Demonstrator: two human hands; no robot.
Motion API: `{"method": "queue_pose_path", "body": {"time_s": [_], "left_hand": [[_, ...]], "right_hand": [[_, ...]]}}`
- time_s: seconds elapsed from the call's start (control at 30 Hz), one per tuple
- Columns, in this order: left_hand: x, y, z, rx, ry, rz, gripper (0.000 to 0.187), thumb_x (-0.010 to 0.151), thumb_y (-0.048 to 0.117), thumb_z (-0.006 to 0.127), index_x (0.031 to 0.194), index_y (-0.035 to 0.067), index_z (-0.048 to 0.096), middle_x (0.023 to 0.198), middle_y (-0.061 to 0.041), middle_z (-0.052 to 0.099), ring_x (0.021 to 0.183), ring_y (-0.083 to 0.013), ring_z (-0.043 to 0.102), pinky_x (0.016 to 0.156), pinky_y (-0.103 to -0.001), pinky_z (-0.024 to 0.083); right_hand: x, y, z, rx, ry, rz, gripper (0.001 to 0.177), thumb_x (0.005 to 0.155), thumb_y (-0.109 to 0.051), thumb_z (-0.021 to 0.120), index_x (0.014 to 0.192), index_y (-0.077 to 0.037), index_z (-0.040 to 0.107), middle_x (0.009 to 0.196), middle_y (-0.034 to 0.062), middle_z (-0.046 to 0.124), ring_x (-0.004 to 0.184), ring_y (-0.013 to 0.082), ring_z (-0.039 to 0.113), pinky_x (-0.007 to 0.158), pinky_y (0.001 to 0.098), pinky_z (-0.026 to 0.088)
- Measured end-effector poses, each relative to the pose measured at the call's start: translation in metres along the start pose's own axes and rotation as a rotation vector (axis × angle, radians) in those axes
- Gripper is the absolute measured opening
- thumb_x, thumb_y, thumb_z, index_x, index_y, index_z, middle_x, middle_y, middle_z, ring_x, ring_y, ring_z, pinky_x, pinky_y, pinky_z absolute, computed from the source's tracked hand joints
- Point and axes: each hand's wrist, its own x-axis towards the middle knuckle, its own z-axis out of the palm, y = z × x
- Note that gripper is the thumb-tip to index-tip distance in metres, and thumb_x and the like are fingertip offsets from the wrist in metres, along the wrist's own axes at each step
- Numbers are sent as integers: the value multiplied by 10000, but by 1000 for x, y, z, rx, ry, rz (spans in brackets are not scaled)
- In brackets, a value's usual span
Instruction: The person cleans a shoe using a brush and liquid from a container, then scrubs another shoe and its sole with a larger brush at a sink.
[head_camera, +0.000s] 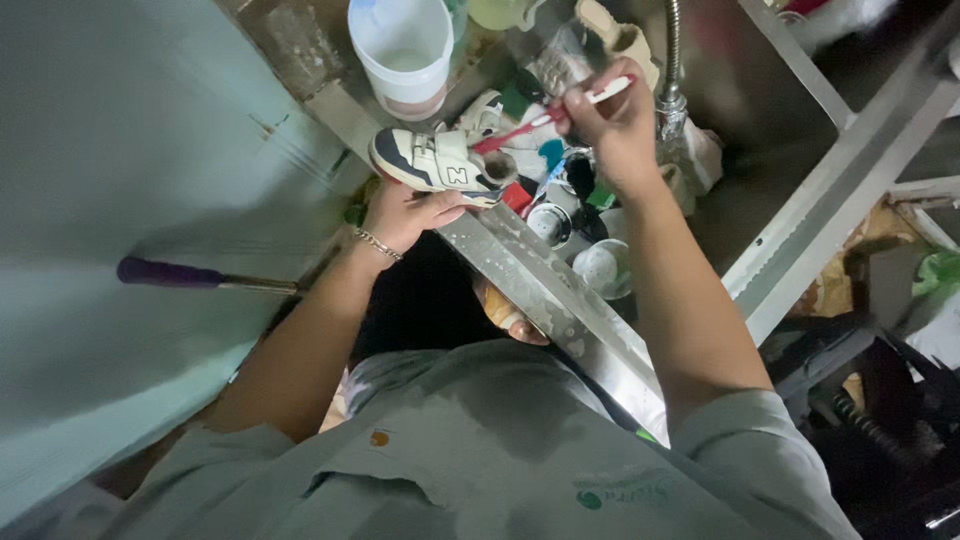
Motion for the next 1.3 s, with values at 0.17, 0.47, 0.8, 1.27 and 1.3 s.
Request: {"method": "queue_pose_path", "body": {"time_s": [0.17, 0.47, 0.8, 1.27, 1.3], "left_hand": [[-5, 16, 2, 34, -21, 28, 729, 1061, 115, 906, 1726, 95, 606, 1761, -211, 693, 1607, -480, 711, 1225, -643, 747], [7, -15, -7, -6, -51, 99, 785, 1050, 101, 946, 1758, 204, 622, 1752, -149, 739, 1544, -432, 768, 1121, -609, 790], [-4, -12, 2, -23, 0, 114, 711, 1014, 117, 978, 1665, 60, 699, 1697, -238, 757, 1541, -478, 761, 1158, -612, 791], [7, -47, -19, -77, -31, 331, 664, 973, -96, 1007, 1574, -60, 727, 1591, -211, 820, 1447, -370, 801, 1218, -520, 710], [12, -55, -14, -79, -30, 331, 664, 973, -96, 1007, 1574, -60, 727, 1591, -211, 820, 1447, -370, 801, 1218, -520, 710]], "right_hand": [[5, 4, 7, 16, -18, -76, 337, 1302, 95, 723, 1214, -165, 527, 1161, 261, 864, 982, 307, 866, 837, 370, 730], [1, 21, -4, 176, 105, -88, 390, 1241, 92, 751, 1170, -212, 516, 947, 151, 678, 843, 288, 748, 759, 392, 607], [-30, 49, -11, 288, 176, 59, 325, 1265, 23, 740, 1153, -186, 518, 944, 166, 752, 819, 272, 720, 802, 375, 615], [-54, 44, -4, -100, 208, -310, 345, 1247, 31, 814, 1220, -94, 494, 1086, 260, 811, 802, 335, 851, 755, 410, 708], [-56, 36, 8, -101, 207, -310, 345, 1247, 31, 814, 1220, -94, 494, 1086, 260, 811, 802, 335, 851, 755, 410, 708]]}}
